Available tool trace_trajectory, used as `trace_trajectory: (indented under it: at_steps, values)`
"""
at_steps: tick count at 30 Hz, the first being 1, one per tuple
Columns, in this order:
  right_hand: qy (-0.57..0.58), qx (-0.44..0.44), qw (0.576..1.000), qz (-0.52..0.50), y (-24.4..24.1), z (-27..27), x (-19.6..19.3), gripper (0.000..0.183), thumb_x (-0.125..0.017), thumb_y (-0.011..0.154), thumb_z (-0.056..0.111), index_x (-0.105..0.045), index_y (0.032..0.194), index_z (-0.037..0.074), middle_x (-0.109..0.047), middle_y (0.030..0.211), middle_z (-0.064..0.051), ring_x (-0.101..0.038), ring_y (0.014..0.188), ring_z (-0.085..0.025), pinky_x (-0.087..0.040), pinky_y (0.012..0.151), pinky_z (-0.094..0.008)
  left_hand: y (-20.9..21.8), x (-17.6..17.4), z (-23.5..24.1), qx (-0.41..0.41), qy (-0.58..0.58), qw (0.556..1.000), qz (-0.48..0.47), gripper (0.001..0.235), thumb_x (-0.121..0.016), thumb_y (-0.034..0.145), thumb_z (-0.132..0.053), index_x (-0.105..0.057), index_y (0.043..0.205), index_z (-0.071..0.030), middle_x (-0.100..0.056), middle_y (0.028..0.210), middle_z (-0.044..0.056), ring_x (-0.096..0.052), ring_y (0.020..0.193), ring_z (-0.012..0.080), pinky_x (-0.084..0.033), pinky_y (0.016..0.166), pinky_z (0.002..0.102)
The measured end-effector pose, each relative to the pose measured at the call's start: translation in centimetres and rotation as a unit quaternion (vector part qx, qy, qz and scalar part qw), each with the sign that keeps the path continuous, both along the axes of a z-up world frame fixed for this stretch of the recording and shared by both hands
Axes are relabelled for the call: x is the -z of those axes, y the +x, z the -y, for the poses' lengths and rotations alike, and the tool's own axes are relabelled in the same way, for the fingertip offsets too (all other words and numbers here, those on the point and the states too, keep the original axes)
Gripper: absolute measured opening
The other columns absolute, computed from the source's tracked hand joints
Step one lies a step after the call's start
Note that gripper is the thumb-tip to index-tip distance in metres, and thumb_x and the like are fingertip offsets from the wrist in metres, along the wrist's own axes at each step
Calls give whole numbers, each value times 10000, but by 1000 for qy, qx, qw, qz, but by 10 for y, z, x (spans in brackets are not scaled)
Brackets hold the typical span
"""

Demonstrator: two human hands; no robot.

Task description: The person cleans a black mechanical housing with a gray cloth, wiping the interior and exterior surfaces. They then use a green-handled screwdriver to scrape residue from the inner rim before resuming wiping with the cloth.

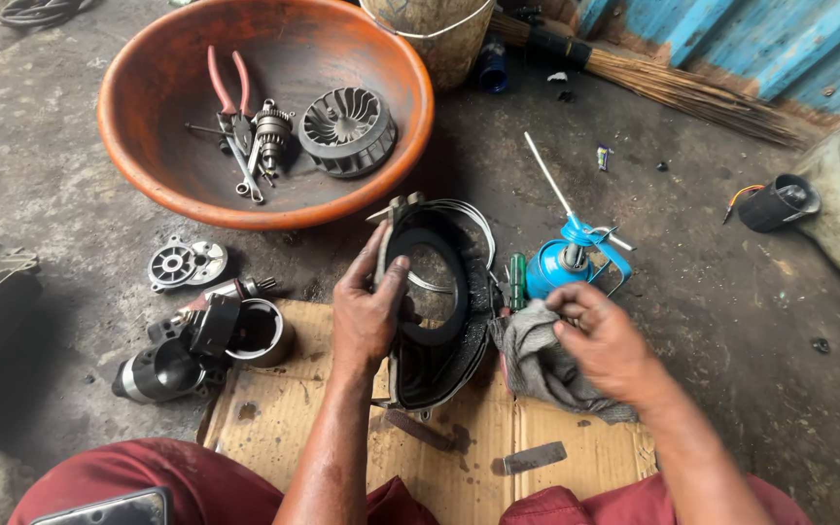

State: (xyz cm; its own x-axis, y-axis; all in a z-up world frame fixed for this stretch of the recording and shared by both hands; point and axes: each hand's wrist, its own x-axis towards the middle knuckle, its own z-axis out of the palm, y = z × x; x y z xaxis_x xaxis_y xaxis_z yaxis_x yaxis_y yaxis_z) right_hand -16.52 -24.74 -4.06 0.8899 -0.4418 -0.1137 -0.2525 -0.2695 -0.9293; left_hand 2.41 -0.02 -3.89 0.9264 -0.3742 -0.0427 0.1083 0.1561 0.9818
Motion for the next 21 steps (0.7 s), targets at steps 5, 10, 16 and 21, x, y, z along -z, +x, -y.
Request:
trace_trajectory:
  at_steps: [5, 10, 16, 21]
  values:
    - [-23, 139, 990, 25, 18, -8, 13, 255, -580, 897, -41, -671, 1112, 60, -682, 962, -8, -605, 861, -108, -493, 751, -264, -2, 3, 2, 2, -22, 992, 127, 519, -721, 981, -176, -588, 1481, -126, -762, 1107, -5, -664, 901, 42, -561, 772, 240]
    - [379, 222, 885, 156, 2, 23, -13, 65, -645, 903, 118, -662, 965, 107, -696, 929, -12, -689, 894, -148, -584, 832, -315, 3, 1, -5, -18, -4, 1000, -22, 533, -704, 923, -190, -620, 1448, -158, -719, 899, 8, -602, 672, 63, -538, 571, 258]
    - [-63, 229, 968, -76, -13, 26, -9, 221, -774, 941, 153, -721, 1027, -45, -643, 909, -115, -503, 813, -222, -413, 694, -376, 1, -5, -3, -8, -63, 997, -36, 527, -703, 925, -169, -605, 1442, -139, -713, 903, -34, -585, 660, 31, -521, 561, 230]
    - [-220, 26, 951, -217, -7, 15, -14, 354, -835, 742, 189, -759, 1086, 163, -769, 978, -92, -702, 918, -200, -559, 835, -354, 3, -5, -10, -17, -40, 998, -54, 535, -711, 932, -172, -627, 1460, -168, -625, 778, -27, -514, 594, 46, -452, 509, 239]
